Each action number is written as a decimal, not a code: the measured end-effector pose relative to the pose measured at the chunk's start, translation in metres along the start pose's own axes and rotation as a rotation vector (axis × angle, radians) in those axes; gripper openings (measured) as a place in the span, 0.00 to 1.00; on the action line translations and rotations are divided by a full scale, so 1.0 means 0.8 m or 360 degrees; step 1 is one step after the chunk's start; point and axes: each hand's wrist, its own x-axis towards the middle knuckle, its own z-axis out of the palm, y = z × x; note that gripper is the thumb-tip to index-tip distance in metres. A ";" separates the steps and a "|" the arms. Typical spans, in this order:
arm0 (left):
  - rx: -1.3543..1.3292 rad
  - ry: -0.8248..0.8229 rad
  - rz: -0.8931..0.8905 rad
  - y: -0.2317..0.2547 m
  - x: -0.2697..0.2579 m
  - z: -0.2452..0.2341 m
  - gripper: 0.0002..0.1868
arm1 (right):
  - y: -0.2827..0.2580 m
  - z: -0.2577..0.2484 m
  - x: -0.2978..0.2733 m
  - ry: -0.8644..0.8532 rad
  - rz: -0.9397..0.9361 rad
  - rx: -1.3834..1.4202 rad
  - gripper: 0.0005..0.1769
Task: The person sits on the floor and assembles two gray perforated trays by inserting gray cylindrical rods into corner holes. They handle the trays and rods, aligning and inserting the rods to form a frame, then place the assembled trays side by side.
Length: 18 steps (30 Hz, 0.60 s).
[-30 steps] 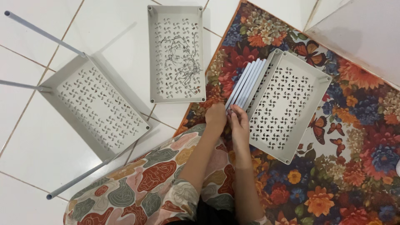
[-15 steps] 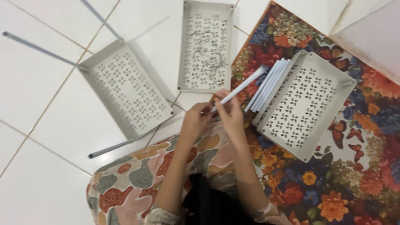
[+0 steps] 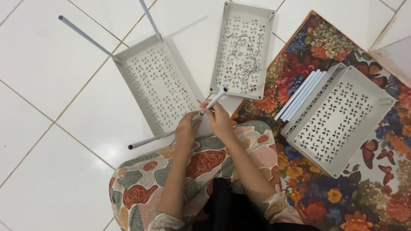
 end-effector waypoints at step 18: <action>0.0257 0.0290 0.0117 -0.003 0.003 0.041 0.12 | 0.023 -0.004 -0.010 -0.0168 -0.0053 -0.0138 0.06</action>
